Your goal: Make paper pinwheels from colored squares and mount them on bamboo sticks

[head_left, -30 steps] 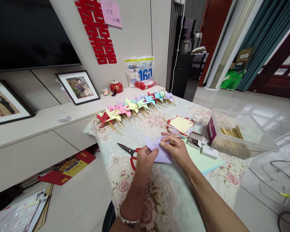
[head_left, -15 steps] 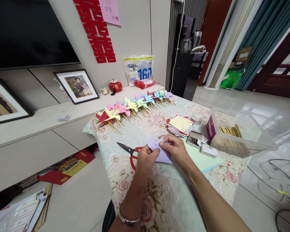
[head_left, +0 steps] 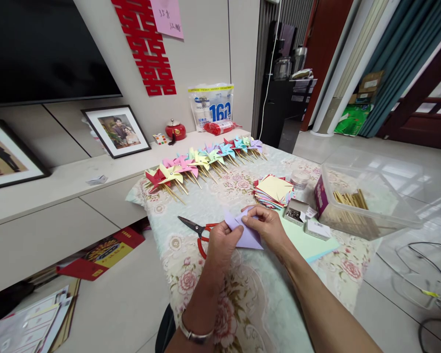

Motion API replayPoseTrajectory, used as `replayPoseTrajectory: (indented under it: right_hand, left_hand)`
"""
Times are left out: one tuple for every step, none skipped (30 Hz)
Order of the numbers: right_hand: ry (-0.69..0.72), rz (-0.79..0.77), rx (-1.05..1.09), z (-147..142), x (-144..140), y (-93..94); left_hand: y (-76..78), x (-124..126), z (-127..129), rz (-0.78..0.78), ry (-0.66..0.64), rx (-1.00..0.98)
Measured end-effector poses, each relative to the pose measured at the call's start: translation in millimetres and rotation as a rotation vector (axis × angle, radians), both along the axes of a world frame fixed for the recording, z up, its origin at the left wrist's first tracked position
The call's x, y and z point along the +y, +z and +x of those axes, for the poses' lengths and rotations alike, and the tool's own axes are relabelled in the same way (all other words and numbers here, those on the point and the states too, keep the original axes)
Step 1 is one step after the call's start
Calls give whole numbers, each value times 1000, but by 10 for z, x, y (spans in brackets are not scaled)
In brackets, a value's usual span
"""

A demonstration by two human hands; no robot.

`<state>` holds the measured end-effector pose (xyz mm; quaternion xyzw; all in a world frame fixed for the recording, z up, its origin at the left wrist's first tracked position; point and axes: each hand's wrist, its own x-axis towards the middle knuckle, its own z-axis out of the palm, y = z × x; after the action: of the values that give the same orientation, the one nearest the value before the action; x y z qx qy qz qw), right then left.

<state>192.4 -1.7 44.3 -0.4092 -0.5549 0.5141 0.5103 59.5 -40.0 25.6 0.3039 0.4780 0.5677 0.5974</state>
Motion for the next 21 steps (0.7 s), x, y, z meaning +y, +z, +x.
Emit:
replayPoseTrajectory:
  right_hand:
    - [4, 6, -5, -1, -3, 0]
    - [9, 11, -12, -1, -5, 2]
    - [9, 17, -17, 2, -7, 4]
    - [2, 24, -22, 8, -8, 7]
    - [-18, 35, -27, 18, -6, 11]
    - [-50, 49, -32, 31, -3, 15]
    - [-90, 69, -33, 47, 2, 19]
    - [-128, 93, -31, 64, 8, 23]
    - [-154, 115, -29, 81, 13, 27]
    - [-159, 132, -27, 95, 17, 31]
    - [-143, 143, -25, 106, 18, 36]
    - [-105, 148, -29, 112, 14, 42]
    - [-53, 152, -39, 114, 6, 50]
    - [6, 155, -56, 112, -5, 61]
    - [64, 161, -79, 108, -19, 73]
    - [117, 170, -105, 102, -35, 86]
    - [166, 179, -133, 97, -50, 99]
    - [207, 187, -162, 93, -64, 111]
    - [242, 193, -187, 90, -75, 122]
    - [271, 200, -205, 90, -83, 131]
    - [296, 204, -217, 90, -88, 137]
  left_hand:
    - [-3, -1, -2, 1, 0, 4]
    - [-3, -3, -4, 1, 1, 2]
    - [2, -4, -6, 0, 3, -6]
    - [11, -6, -9, -3, 7, -20]
    - [25, -8, -14, -5, 17, -39]
    - [42, -9, -20, -6, 35, -61]
    - [63, -9, -28, -7, 61, -80]
    - [87, -10, -39, -9, 94, -98]
    - [111, -9, -52, -13, 131, -113]
    - [134, -9, -66, -18, 165, -129]
    - [156, -9, -82, -22, 192, -146]
    - [175, -10, -99, -26, 210, -164]
    - [190, -11, -116, -29, 221, -177]
    - [202, -12, -133, -32, 226, -187]
    - [209, -13, -150, -33, 228, -192]
    - [212, -13, -166, -34, 227, -193]
    - [211, -13, -179, -34, 227, -193]
    - [207, -11, -191, -32, 229, -193]
    - [202, -9, -200, -28, 232, -194]
    - [196, -6, -207, -25, 235, -195]
    - [191, -4, -211, -25, 234, -193]
